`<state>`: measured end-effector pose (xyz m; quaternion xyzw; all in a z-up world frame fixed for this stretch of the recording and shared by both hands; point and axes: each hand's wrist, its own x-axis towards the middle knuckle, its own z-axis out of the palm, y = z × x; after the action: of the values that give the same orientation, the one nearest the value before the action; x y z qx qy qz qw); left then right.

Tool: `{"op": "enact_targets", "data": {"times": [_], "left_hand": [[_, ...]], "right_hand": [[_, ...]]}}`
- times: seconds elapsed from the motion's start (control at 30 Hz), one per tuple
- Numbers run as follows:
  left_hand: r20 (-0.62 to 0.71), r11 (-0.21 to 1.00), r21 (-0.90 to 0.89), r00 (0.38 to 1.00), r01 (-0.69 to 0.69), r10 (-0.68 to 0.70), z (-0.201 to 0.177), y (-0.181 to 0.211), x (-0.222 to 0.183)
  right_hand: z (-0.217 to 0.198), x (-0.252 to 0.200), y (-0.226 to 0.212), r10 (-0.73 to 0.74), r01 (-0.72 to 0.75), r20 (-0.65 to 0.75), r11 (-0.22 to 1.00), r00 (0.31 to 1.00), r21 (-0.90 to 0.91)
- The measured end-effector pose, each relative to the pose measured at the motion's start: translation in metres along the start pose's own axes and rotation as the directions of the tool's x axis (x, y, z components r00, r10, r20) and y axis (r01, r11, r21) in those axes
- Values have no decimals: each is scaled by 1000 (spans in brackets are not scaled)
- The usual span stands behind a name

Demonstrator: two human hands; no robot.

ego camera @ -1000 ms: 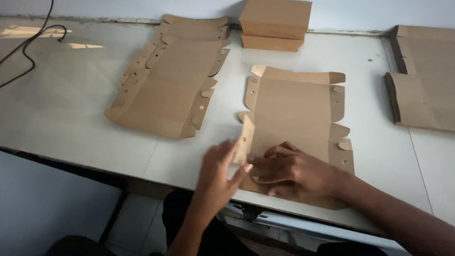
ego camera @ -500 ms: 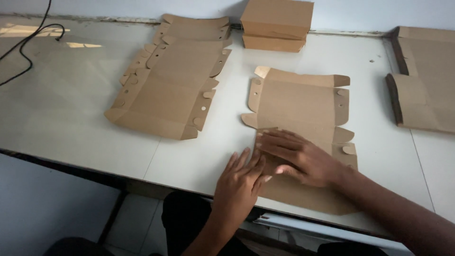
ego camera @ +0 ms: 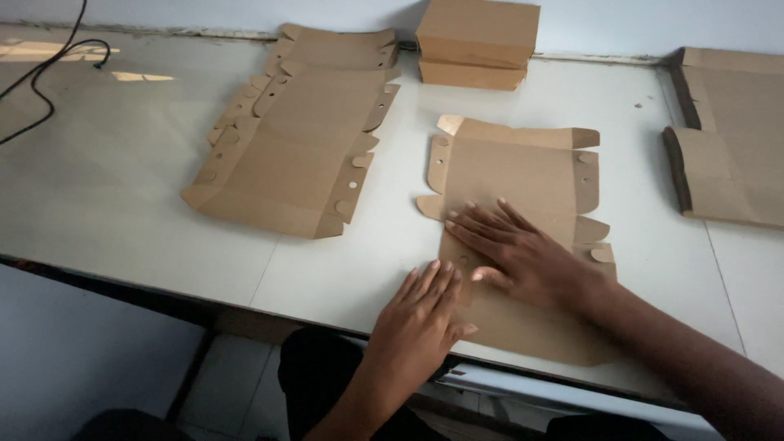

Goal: The person folds a flat cardboard box blank along pre-scored lines, tucks side flaps into slots, and secures the box by interlocking tabs. The completed box is placed on a stack of finished boxes. The person then begins folding a second box blank.

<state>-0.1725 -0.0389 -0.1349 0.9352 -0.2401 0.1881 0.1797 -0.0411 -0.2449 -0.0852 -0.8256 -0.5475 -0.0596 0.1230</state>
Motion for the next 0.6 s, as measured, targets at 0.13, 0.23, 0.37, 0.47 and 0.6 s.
{"op": "enact_targets", "data": {"times": [0.13,0.23,0.37,0.47,0.6], "left_hand": [[-71,996,91,997,23,-16,2,6,-2],[-80,997,66,996,39,-34,1,8,-1],[-36,994,110,999,27,-24,1,9,-5],[-37,986,163,999,24,-19,2,11,-8],[-29,983,182,1000,15,-10,15,3,-7]], "right_hand": [[-8,2,-12,-46,39,50,991,998,128],[-11,1,-18,-119,109,32,971,992,213],[-3,-1,-4,-38,38,12,999,999,29],[2,-2,9,90,-88,21,993,996,-75],[-1,-1,7,218,-222,87,974,972,37]]}}
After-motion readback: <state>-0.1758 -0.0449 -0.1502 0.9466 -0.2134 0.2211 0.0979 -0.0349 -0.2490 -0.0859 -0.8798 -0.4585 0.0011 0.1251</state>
